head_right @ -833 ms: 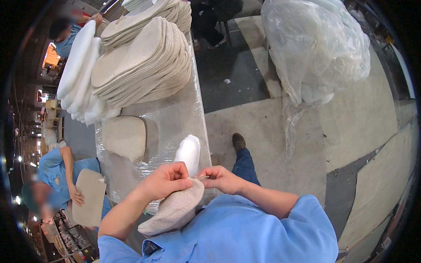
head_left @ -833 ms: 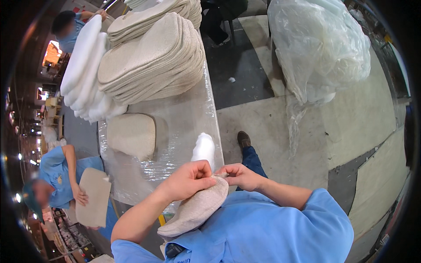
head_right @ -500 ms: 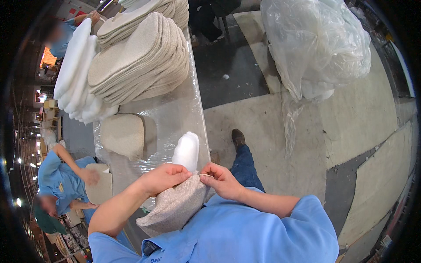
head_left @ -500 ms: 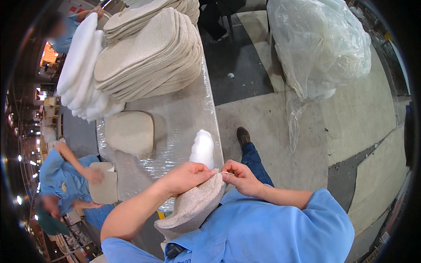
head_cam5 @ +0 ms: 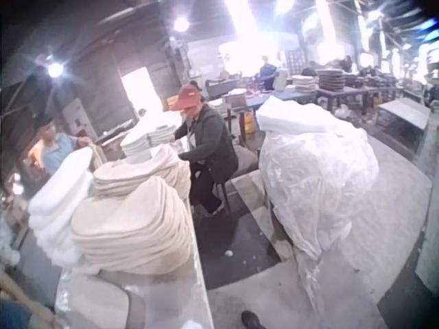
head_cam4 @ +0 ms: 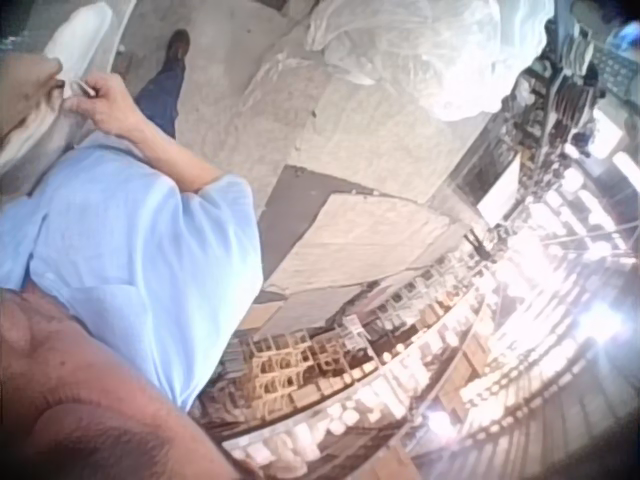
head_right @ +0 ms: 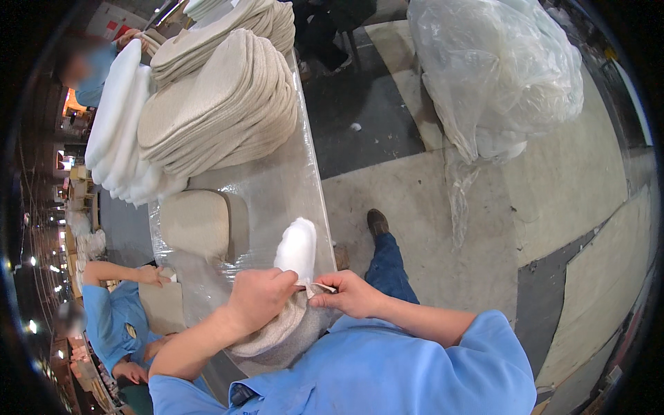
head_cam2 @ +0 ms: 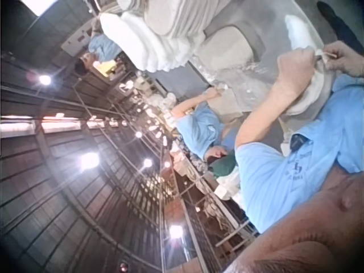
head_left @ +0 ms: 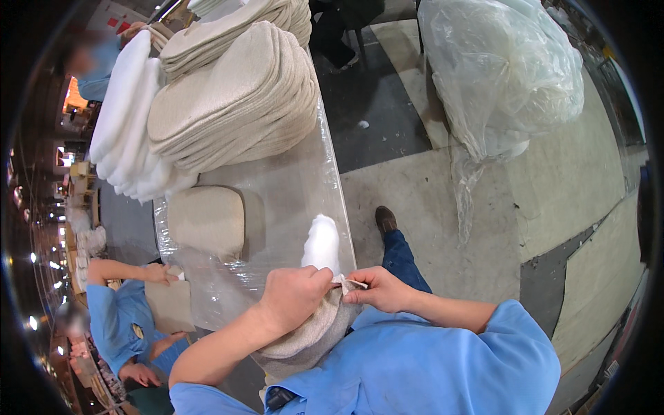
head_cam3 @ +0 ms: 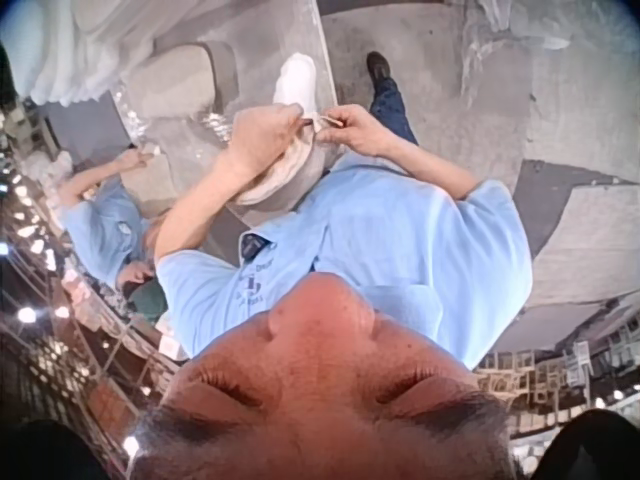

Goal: The person inserts white foam inserts into beige fabric cushion covers on a work table. They align the foam, slide it into the cover, and smooth the edges before stacking the finished cushions. Coworkers perform similar tasks nearby.

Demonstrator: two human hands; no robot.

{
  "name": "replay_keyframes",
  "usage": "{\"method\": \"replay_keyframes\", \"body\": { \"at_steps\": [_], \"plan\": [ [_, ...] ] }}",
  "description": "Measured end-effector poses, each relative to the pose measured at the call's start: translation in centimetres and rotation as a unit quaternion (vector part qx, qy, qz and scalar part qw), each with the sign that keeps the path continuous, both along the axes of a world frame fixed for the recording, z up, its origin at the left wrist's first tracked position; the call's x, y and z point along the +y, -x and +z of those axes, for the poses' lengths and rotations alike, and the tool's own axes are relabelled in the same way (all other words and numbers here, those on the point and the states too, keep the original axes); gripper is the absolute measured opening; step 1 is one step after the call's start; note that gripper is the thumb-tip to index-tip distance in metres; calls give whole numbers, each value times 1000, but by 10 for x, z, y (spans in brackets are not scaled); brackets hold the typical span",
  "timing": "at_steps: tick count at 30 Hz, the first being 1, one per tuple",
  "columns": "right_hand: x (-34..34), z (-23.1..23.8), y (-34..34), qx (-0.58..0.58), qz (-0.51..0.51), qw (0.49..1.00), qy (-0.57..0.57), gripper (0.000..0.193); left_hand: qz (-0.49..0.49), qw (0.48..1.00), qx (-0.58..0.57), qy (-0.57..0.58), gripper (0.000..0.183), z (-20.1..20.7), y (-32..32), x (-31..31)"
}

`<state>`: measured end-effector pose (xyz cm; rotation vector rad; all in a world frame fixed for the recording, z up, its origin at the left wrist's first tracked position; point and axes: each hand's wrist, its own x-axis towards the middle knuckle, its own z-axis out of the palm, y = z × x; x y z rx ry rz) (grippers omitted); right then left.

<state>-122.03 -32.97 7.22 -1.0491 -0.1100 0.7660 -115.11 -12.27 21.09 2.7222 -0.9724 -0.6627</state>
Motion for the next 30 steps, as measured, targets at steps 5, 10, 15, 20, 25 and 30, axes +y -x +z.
{"method": "replay_keyframes", "body": {
  "at_steps": [5,10,15,20,25,30],
  "plan": [
    [3,11,-13,-262,-94,935,222,17,-15,990,-108,89,16,-26,-14,9],
    [3,6,-46,-433,-119,852,271,19,58,972,-90,207,29,-53,-29,10],
    [5,-7,-76,-395,-45,896,195,26,148,960,11,239,31,-68,-38,19],
    [6,-6,-92,-274,-14,945,179,22,262,920,75,280,26,-75,-42,14],
    [1,-14,-102,-220,-39,960,169,22,341,886,61,310,17,-87,-42,2],
    [-13,-1,-98,-193,-59,962,182,23,374,856,99,343,13,-91,-35,-9]
  ]
}}
